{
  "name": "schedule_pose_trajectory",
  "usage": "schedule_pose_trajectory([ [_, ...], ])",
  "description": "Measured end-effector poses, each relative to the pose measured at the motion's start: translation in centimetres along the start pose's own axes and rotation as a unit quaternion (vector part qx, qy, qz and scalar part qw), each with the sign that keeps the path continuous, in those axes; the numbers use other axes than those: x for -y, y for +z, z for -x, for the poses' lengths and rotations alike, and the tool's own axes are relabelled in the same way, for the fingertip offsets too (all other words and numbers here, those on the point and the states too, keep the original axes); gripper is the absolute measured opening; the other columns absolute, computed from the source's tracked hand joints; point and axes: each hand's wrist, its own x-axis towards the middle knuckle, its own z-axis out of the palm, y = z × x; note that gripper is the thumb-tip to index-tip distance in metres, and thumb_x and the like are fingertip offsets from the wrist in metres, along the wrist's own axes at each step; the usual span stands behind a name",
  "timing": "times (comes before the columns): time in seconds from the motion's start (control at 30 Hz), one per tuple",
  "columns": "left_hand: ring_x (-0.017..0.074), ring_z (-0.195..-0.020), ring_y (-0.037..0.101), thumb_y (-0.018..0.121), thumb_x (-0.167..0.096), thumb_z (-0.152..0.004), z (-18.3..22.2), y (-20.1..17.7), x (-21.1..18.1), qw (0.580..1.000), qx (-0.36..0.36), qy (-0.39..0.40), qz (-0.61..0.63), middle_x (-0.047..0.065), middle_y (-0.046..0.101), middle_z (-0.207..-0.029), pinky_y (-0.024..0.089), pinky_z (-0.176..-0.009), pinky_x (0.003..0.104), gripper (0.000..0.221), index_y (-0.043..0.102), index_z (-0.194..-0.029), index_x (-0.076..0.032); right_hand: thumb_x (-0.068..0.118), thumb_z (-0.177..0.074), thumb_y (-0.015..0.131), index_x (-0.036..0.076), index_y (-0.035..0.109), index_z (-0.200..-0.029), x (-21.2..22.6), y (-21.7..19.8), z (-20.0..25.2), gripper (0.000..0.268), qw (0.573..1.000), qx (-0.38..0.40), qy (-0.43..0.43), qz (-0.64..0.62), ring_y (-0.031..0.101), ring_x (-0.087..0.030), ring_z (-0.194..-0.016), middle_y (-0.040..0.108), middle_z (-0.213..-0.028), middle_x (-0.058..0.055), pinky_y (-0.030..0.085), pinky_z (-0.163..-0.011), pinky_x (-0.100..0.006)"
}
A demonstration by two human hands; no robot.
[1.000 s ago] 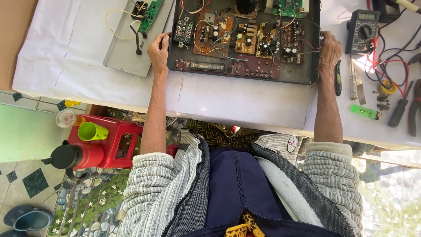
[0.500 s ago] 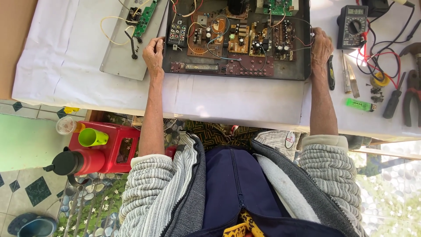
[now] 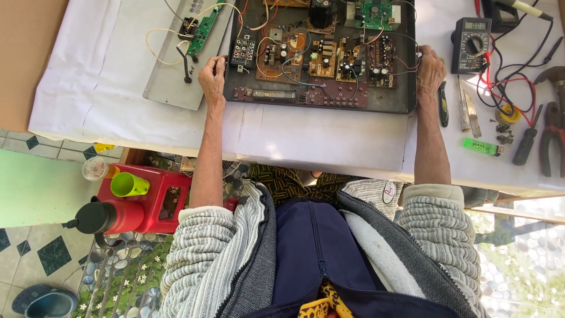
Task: A person is inspecting and repairing the internal wiring and components of an electronic device, including stripping wires and using a screwdriver on a circuit board.
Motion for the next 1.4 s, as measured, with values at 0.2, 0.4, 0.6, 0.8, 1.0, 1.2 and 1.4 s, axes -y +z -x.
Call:
schedule_pose_trajectory([
  [0.2,0.0082,-0.062,0.037,0.06,-0.039,-0.103,0.0,0.1,0.3,1.0,-0.008,0.003,-0.009,-0.008,0.052,-0.069,0.031,-0.055,0.028,0.033,0.078,-0.097,-0.013,0.02,-0.118,0.063,0.018,0.067,-0.11,-0.2,0.4,0.1,0.009,1.0,0.0,0.0,0.004,0.039,-0.007,-0.051,0.041,-0.064,0.008,0.042,-0.056,-0.023],
  [0.4,0.0083,-0.062,0.037,0.059,-0.04,-0.104,0.1,0.0,0.1,1.0,-0.002,0.005,-0.018,-0.008,0.053,-0.069,0.031,-0.054,0.028,0.034,0.079,-0.099,-0.013,0.023,-0.117,0.067,0.018,0.066,-0.109,0.8,-1.1,-0.1,0.009,1.0,-0.004,0.003,-0.018,0.041,-0.008,-0.053,0.046,-0.065,0.007,0.042,-0.059,-0.024],
  [0.6,0.0098,-0.067,0.049,0.058,-0.039,-0.103,-0.1,0.1,0.4,1.0,-0.008,0.007,-0.026,-0.005,0.066,-0.075,0.04,-0.059,0.03,0.034,0.08,-0.101,-0.012,0.02,-0.117,0.062,0.016,0.067,-0.111,0.9,-1.5,-0.3,0.009,0.999,0.014,0.013,-0.043,0.046,-0.01,-0.055,0.051,-0.068,0.005,0.042,-0.06,-0.026],
  [0.8,0.0418,-0.085,0.073,0.062,-0.038,-0.107,0.3,0.2,0.9,0.999,-0.027,0.021,0.019,0.015,0.077,-0.089,0.059,-0.078,0.052,0.027,0.08,-0.102,-0.019,0.016,-0.099,0.077,0.021,0.072,-0.117,0.4,-1.0,0.1,0.02,0.978,0.052,0.092,-0.179,0.071,-0.034,-0.081,0.069,-0.085,-0.008,0.054,-0.075,-0.05],
  [1.0,0.0387,-0.079,0.073,0.06,-0.039,-0.11,0.4,0.2,0.9,0.998,-0.025,0.03,0.039,0.015,0.076,-0.084,0.059,-0.074,0.048,0.029,0.079,-0.102,-0.019,0.013,-0.098,0.077,0.017,0.073,-0.117,1.5,-3.2,-0.3,0.02,0.977,0.051,0.088,-0.187,0.07,-0.038,-0.08,0.069,-0.084,-0.011,0.053,-0.075,-0.051],
  [1.2,0.0412,-0.079,0.073,0.062,-0.039,-0.107,0.2,0.4,0.9,0.999,-0.034,0.033,0.023,0.016,0.076,-0.084,0.059,-0.072,0.048,0.028,0.079,-0.1,-0.018,0.015,-0.1,0.078,0.02,0.074,-0.117,0.6,-1.8,-0.1,0.018,0.978,0.048,0.082,-0.185,0.07,-0.035,-0.079,0.069,-0.083,-0.008,0.053,-0.076,-0.048],
  [1.4,0.0371,-0.075,0.073,0.062,-0.038,-0.107,0.1,0.3,0.8,0.998,-0.039,0.036,0.033,0.015,0.075,-0.082,0.059,-0.071,0.045,0.028,0.078,-0.098,-0.017,0.014,-0.1,0.078,0.018,0.075,-0.117,2.8,-5.6,-1.0,0.018,0.977,0.051,0.097,-0.183,0.069,-0.034,-0.078,0.068,-0.081,-0.008,0.053,-0.075,-0.049],
])
